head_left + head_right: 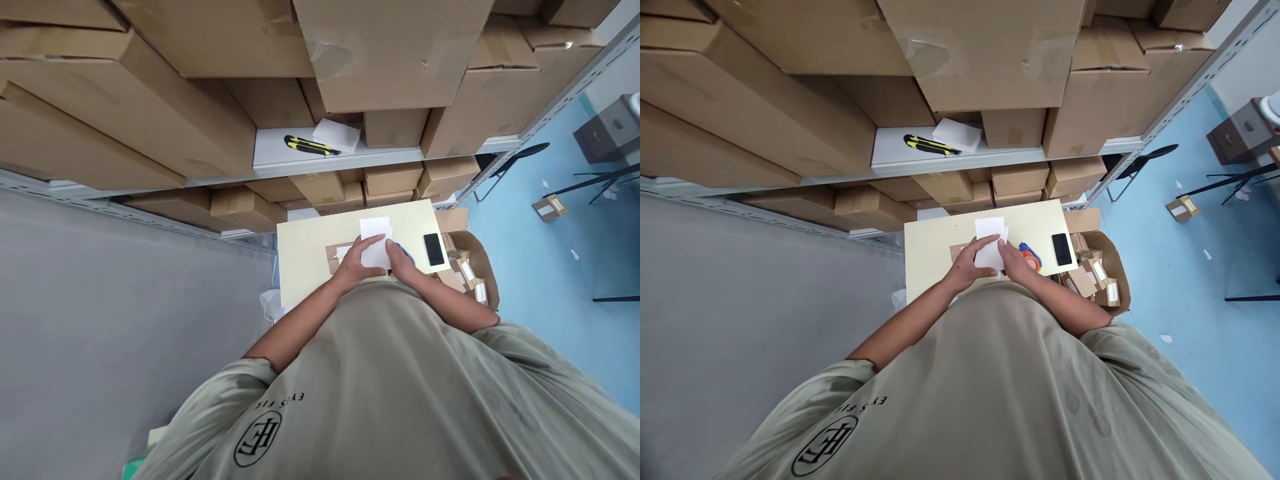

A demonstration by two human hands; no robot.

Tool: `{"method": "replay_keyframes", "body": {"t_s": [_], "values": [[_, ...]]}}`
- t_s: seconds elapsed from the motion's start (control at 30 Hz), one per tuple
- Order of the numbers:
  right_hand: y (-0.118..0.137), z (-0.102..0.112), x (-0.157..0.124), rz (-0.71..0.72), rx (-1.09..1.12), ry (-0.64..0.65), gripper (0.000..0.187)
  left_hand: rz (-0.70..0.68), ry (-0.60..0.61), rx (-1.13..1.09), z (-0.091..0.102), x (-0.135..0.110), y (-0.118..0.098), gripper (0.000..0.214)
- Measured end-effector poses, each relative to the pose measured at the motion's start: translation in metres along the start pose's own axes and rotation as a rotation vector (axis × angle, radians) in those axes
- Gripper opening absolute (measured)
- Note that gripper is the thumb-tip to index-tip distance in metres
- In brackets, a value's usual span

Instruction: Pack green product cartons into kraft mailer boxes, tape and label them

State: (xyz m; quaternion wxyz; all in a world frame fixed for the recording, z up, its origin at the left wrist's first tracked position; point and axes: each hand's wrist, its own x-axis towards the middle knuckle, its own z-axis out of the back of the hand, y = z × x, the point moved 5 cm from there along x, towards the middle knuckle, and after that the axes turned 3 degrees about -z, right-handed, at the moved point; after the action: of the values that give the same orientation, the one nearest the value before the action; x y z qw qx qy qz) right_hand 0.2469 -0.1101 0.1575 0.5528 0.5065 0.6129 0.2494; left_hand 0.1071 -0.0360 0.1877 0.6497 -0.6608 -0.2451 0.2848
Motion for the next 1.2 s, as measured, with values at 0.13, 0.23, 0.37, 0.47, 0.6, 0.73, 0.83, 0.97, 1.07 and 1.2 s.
{"method": "replay_keyframes", "body": {"t_s": [0.13, 0.23, 0.37, 0.47, 0.6, 0.73, 0.83, 0.97, 1.07, 1.2], "values": [[0.006, 0.028, -0.008, 0.204, -0.448, -0.054, 0.055, 0.212, -0.081, -0.381, -0.016, 0.004, 0.017, 0.087], [0.001, 0.07, -0.001, 0.261, -0.662, -0.152, 0.052, 0.331, -0.194, -0.481, -0.023, 0.006, 0.026, 0.085], [-0.021, 0.164, 0.012, 0.204, -1.012, -0.401, 0.033, 0.329, -0.281, -0.47, -0.018, 0.005, 0.032, 0.081], [-0.058, 0.226, 0.017, -0.021, -1.31, -0.341, 0.028, 0.313, -0.336, -0.406, -0.008, 0.0, 0.036, 0.075], [-0.102, 0.271, 0.024, -0.259, -1.494, -0.173, 0.045, 0.267, -0.373, -0.305, -0.001, -0.008, 0.039, 0.066], [-0.118, 0.285, 0.04, -0.373, -1.526, -0.155, 0.052, 0.216, -0.371, -0.224, 0.0, -0.013, 0.038, 0.062], [-0.117, 0.287, 0.049, -0.378, -1.535, -0.156, 0.054, 0.194, -0.38, -0.175, 0.001, -0.016, 0.037, 0.062], [-0.11, 0.283, 0.045, -0.344, -1.494, -0.189, 0.049, 0.19, -0.403, -0.159, 0.004, -0.02, 0.037, 0.064], [-0.09, 0.263, 0.04, -0.204, -1.346, -0.346, 0.046, 0.18, -0.404, -0.143, 0.008, -0.02, 0.036, 0.062], [-0.052, 0.197, 0.036, 0.067, -0.832, -0.482, 0.045, 0.134, -0.386, -0.087, 0.017, -0.016, 0.027, 0.055]]}}
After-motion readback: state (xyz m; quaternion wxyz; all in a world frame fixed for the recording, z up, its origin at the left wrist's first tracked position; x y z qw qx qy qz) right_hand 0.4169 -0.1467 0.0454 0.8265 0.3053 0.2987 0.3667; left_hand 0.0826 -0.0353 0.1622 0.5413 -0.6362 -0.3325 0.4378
